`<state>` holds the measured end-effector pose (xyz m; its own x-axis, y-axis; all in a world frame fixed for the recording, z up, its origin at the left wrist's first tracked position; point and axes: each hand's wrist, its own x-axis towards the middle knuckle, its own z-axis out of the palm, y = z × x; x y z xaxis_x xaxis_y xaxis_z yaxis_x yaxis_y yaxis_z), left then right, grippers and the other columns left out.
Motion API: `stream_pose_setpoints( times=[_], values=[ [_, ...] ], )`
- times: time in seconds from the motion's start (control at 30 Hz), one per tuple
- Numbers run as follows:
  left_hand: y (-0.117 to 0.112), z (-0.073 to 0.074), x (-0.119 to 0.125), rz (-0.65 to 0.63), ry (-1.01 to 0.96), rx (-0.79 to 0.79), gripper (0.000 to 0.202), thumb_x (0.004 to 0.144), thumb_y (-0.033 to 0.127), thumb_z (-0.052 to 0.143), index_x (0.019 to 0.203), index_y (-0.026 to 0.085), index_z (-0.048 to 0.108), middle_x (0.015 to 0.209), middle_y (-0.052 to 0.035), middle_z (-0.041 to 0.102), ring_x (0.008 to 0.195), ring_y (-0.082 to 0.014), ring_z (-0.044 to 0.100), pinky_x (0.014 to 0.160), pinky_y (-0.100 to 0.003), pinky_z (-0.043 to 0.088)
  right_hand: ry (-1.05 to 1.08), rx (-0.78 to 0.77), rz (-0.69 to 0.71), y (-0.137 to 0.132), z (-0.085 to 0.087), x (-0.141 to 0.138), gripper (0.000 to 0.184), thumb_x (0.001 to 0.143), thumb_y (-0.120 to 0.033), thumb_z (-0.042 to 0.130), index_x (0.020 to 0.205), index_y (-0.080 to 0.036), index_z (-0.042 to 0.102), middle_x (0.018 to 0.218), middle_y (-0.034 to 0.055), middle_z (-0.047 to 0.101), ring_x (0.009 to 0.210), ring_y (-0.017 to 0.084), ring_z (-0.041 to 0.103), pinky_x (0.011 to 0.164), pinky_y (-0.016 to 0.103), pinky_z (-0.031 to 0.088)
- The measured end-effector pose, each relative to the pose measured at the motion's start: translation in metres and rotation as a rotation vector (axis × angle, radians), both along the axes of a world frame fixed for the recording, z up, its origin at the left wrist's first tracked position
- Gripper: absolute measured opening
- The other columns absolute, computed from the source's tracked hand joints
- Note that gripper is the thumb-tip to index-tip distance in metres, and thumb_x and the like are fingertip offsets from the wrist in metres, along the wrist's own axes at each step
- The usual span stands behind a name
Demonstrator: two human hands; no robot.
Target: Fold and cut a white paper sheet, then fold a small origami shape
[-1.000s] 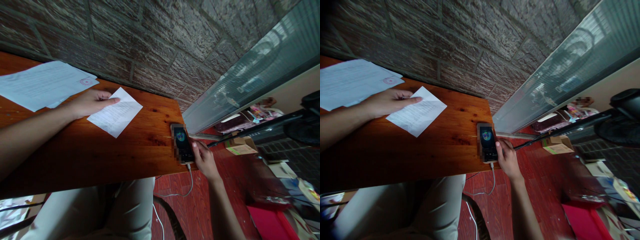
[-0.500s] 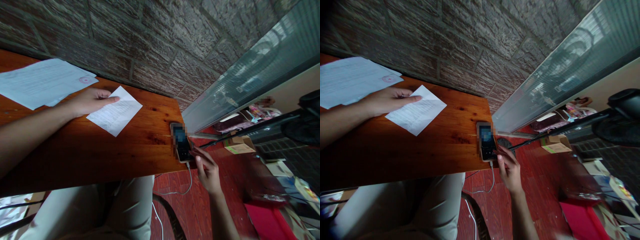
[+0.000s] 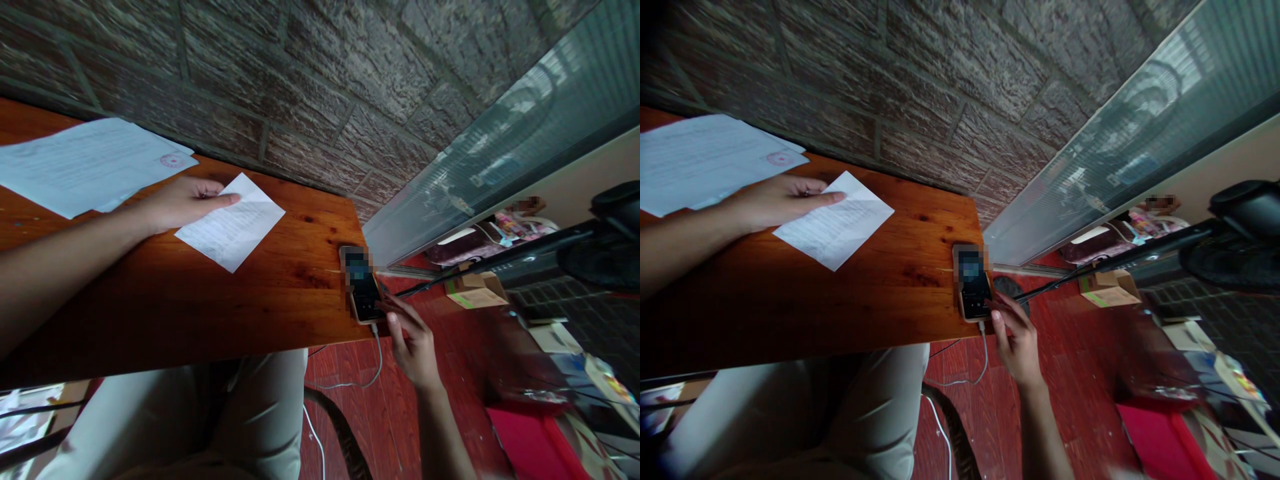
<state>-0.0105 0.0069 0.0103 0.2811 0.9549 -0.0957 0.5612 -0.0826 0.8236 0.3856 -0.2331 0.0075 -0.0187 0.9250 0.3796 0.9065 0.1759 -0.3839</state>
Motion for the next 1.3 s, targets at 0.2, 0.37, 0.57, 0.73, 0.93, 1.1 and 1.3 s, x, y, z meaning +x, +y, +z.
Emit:
stream_pose_setpoints(
  times=[0.2, 0.37, 0.57, 0.73, 0.93, 1.1, 1.3],
  values=[
    [-0.002, 0.004, 0.001, -0.009, -0.025, -0.07, 0.043, 0.078, 0.059, 0.055, 0.089, 0.019, 0.067, 0.07, 0.0021, 0.059, 0.061, -0.0126, 0.048, 0.054, -0.022, 0.033, -0.013, -0.009, -0.014, -0.002, 0.003, -0.002, 0.028, 0.097, -0.027, 0.048, 0.112, -0.024, 0.072, 0.124, 0.0099, 0.067, 0.116, 0.023, 0.064, 0.1, 0.04, 0.052],
    [-0.002, 0.004, 0.001, -0.01, -0.054, -0.091, 0.042, 0.078, 0.057, 0.055, 0.092, 0.019, 0.067, 0.073, 0.0019, 0.061, 0.063, -0.0127, 0.049, 0.055, -0.022, 0.034, -0.01, -0.01, -0.032, -0.003, 0.004, -0.004, 0.029, 0.097, -0.029, 0.048, 0.112, -0.024, 0.072, 0.123, 0.0101, 0.068, 0.116, 0.023, 0.064, 0.1, 0.041, 0.052],
    [-0.003, 0.005, 0.001, -0.016, 0.0, -0.057, 0.038, 0.08, 0.056, 0.054, 0.079, 0.019, 0.062, 0.064, 0.0033, 0.052, 0.058, -0.0108, 0.043, 0.053, -0.021, 0.031, -0.002, -0.009, -0.034, -0.004, 0.003, -0.004, 0.028, 0.097, -0.028, 0.048, 0.112, -0.023, 0.072, 0.123, 0.0103, 0.067, 0.115, 0.023, 0.064, 0.1, 0.041, 0.052],
    [-0.003, 0.005, 0.002, -0.012, -0.025, -0.067, 0.038, 0.079, 0.055, 0.054, 0.084, 0.019, 0.065, 0.069, 0.0026, 0.056, 0.06, -0.0115, 0.045, 0.055, -0.022, 0.032, -0.008, -0.008, -0.023, -0.004, 0.003, -0.004, 0.028, 0.097, -0.027, 0.048, 0.114, -0.024, 0.071, 0.123, 0.0103, 0.067, 0.115, 0.023, 0.064, 0.101, 0.042, 0.052],
    [-0.003, 0.006, 0.002, -0.017, -0.059, -0.091, 0.038, 0.079, 0.056, 0.056, 0.082, 0.019, 0.064, 0.067, 0.0032, 0.057, 0.059, -0.0114, 0.045, 0.055, -0.021, 0.033, -0.012, -0.009, -0.019, -0.004, 0.003, -0.004, 0.028, 0.097, -0.028, 0.048, 0.114, -0.024, 0.071, 0.124, 0.0105, 0.067, 0.116, 0.023, 0.064, 0.1, 0.043, 0.052],
    [0.0, 0.001, 0.0, -0.023, -0.098, -0.093, 0.042, 0.077, 0.058, 0.058, 0.09, 0.019, 0.067, 0.073, 0.0009, 0.064, 0.063, -0.0131, 0.05, 0.055, -0.021, 0.036, -0.012, -0.012, -0.007, -0.004, 0.002, -0.004, 0.028, 0.097, -0.028, 0.048, 0.114, -0.024, 0.071, 0.125, 0.0102, 0.067, 0.117, 0.023, 0.063, 0.101, 0.043, 0.052],
    [0.007, -0.009, -0.004, -0.078, -0.133, -0.089, 0.045, 0.078, 0.06, 0.059, 0.094, 0.018, 0.067, 0.079, -0.0006, 0.068, 0.065, -0.0141, 0.055, 0.057, -0.022, 0.039, -0.024, -0.024, 0.001, -0.004, 0.004, -0.006, 0.029, 0.097, -0.027, 0.048, 0.113, -0.022, 0.071, 0.126, 0.0117, 0.066, 0.118, 0.023, 0.062, 0.1, 0.041, 0.052]
  ],
)
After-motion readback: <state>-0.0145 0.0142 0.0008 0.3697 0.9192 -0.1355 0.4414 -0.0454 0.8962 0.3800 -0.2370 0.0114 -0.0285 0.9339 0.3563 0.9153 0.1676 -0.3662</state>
